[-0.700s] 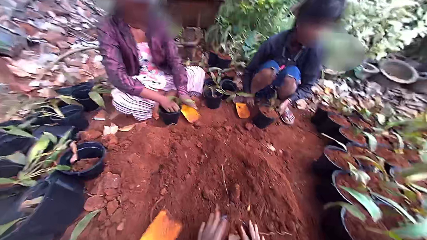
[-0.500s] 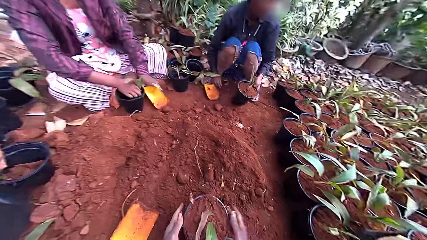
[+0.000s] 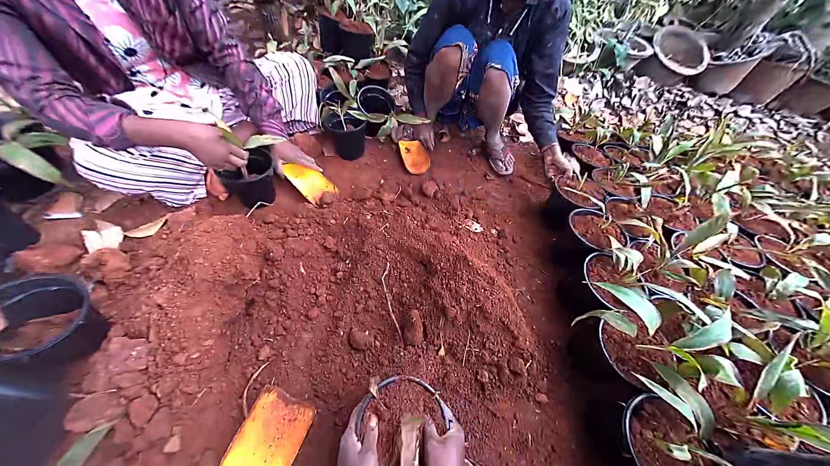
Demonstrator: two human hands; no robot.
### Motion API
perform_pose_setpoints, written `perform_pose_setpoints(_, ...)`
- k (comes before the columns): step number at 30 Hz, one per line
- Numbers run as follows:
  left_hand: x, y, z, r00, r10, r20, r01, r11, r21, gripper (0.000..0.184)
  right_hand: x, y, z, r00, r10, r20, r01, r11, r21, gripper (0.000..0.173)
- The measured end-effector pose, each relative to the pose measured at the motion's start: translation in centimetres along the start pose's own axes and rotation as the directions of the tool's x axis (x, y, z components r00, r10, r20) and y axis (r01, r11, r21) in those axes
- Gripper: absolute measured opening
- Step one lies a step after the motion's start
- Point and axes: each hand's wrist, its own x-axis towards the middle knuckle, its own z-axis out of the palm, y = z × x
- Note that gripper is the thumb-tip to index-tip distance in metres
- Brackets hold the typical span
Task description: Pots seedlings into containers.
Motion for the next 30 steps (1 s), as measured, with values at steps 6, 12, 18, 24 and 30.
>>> perform_pose_setpoints(6, 0.1, -2.4, -10.2, 0.894, 0.424, -0.144, -0.269, 0.767, 0.582, 0.07, 0.2, 1.5, -4.7, 0.916, -0.391, 0.091, 0.392, 0.92, 0.004, 0.065)
perform_pose_setpoints(12, 2.5, -6.1, -18.3, 0.944, -0.044, -0.326, 0.276, 0.645, 0.712, 0.046, 1.4, 1.1, -4.1, 0.457, -0.744, 0.487, 0.884, 0.32, -0.34, 0.065)
perform_pose_setpoints(18, 4.6, -0.2, -15.7, 0.964, -0.154, -0.215, 0.265, 0.589, 0.763, 0.042, 2.2, 1.1, -1.1, 0.37, -0.901, 0.226, 0.922, 0.326, -0.211, 0.016)
perform_pose_setpoints(24, 17.9, 5.9, -9.0, 0.969, -0.132, -0.211, 0.249, 0.507, 0.826, 0.038, 1.8, 1.2, -1.2, 0.329, -0.926, 0.184, 0.933, 0.289, -0.216, 0.018)
perform_pose_setpoints(30, 17.9, 6.0, -10.5, 0.99, -0.068, -0.126, 0.143, 0.488, 0.861, 0.04, 1.6, 2.0, -0.9, 0.305, -0.946, 0.111, 0.915, 0.259, -0.308, 0.019)
